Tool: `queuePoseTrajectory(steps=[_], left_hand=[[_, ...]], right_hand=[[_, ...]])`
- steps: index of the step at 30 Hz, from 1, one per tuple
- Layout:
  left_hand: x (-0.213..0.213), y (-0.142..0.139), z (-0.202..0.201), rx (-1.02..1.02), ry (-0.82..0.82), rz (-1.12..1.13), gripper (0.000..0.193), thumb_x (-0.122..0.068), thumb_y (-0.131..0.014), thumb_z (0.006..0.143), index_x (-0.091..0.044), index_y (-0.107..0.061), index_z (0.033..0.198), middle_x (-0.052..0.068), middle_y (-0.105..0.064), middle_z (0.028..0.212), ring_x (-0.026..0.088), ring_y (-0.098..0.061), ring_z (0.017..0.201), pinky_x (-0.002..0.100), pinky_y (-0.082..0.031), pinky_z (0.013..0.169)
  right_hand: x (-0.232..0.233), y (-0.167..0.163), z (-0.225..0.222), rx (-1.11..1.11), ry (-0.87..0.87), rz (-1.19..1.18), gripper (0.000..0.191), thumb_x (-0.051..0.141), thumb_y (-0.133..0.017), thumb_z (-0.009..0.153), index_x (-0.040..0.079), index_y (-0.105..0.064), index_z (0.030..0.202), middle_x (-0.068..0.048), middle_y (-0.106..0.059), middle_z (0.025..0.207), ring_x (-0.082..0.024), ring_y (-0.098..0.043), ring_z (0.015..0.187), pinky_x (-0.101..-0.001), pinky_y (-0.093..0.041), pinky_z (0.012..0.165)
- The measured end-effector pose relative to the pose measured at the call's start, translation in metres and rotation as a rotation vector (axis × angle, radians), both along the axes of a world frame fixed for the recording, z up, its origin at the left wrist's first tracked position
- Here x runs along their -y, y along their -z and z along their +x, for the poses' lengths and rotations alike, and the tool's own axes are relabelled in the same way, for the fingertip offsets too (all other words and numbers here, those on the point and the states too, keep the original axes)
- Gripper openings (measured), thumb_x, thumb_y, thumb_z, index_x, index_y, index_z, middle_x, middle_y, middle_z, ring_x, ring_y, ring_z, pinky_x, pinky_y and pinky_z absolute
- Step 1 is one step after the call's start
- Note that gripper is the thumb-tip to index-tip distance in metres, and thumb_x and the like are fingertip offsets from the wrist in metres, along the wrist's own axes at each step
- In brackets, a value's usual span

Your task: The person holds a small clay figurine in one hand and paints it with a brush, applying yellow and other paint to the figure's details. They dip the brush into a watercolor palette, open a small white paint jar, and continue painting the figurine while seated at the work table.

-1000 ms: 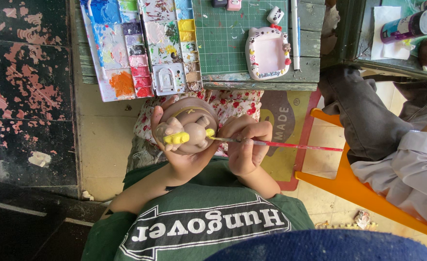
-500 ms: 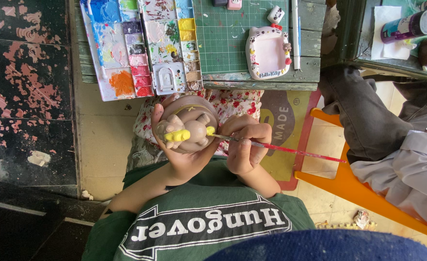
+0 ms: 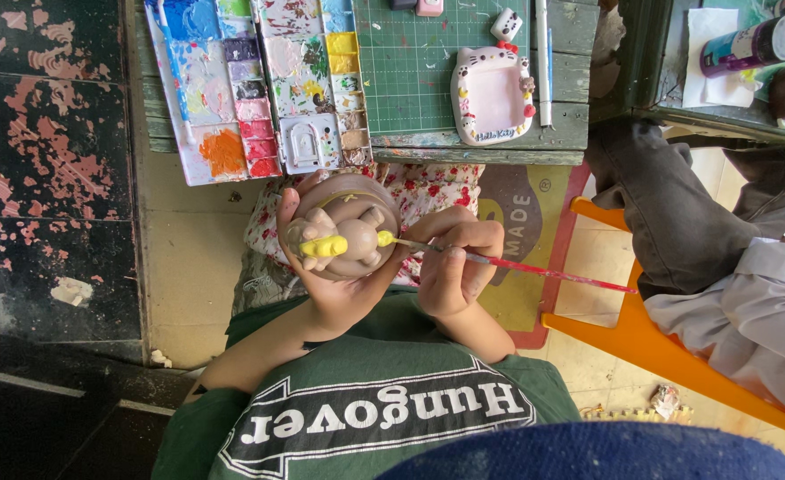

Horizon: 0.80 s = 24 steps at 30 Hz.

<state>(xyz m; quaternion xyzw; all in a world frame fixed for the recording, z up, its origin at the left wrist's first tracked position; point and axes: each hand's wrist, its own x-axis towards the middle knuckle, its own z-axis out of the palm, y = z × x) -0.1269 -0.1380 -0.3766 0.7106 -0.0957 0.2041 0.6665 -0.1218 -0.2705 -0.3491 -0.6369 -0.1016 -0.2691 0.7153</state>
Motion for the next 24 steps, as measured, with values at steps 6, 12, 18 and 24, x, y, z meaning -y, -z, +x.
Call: queuePoseTrajectory(steps=[6, 12, 18, 24], left_hand=[[0.000, 0.004, 0.001, 0.023, 0.032, -0.031, 0.124, -0.011, -0.097, 0.077, -0.009, -0.008, 0.164, 0.014, -0.024, 0.166, 0.028, -0.036, 0.150, 0.041, -0.034, 0.128], [0.003, 0.009, -0.001, 0.013, 0.048, -0.042, 0.126, -0.009, -0.096, 0.080, -0.009, -0.004, 0.166, 0.015, -0.025, 0.165, 0.027, -0.038, 0.148, 0.040, -0.038, 0.125], [0.004, 0.009, -0.003, -0.037, 0.074, -0.109, 0.129, -0.009, -0.095, 0.082, -0.009, 0.003, 0.166, 0.011, -0.041, 0.151, 0.022, -0.051, 0.138, 0.037, -0.040, 0.122], [0.007, 0.008, 0.005, -0.048, 0.079, -0.103, 0.129, -0.011, -0.095, 0.083, -0.008, 0.003, 0.167, 0.008, -0.051, 0.138, 0.018, -0.059, 0.129, 0.037, -0.041, 0.121]], right_hand=[[0.001, 0.008, -0.005, -0.039, -0.101, 0.182, 0.019, 0.023, -0.047, 0.112, 0.006, -0.039, 0.108, -0.017, -0.058, 0.089, -0.019, -0.057, 0.068, -0.0304, -0.055, 0.070], [0.005, 0.013, -0.005, -0.034, -0.063, 0.101, 0.019, 0.023, -0.046, 0.112, 0.005, -0.039, 0.107, -0.019, -0.060, 0.089, -0.021, -0.059, 0.073, -0.0325, -0.053, 0.071], [0.004, 0.012, 0.002, 0.057, -0.074, 0.014, 0.018, 0.020, -0.048, 0.110, 0.005, -0.040, 0.104, -0.016, -0.059, 0.084, -0.021, -0.059, 0.067, -0.0327, -0.053, 0.063], [0.005, 0.012, 0.012, 0.091, -0.070, -0.030, 0.015, 0.018, -0.048, 0.109, 0.005, -0.041, 0.104, -0.017, -0.060, 0.084, -0.022, -0.059, 0.066, -0.0347, -0.053, 0.064]])
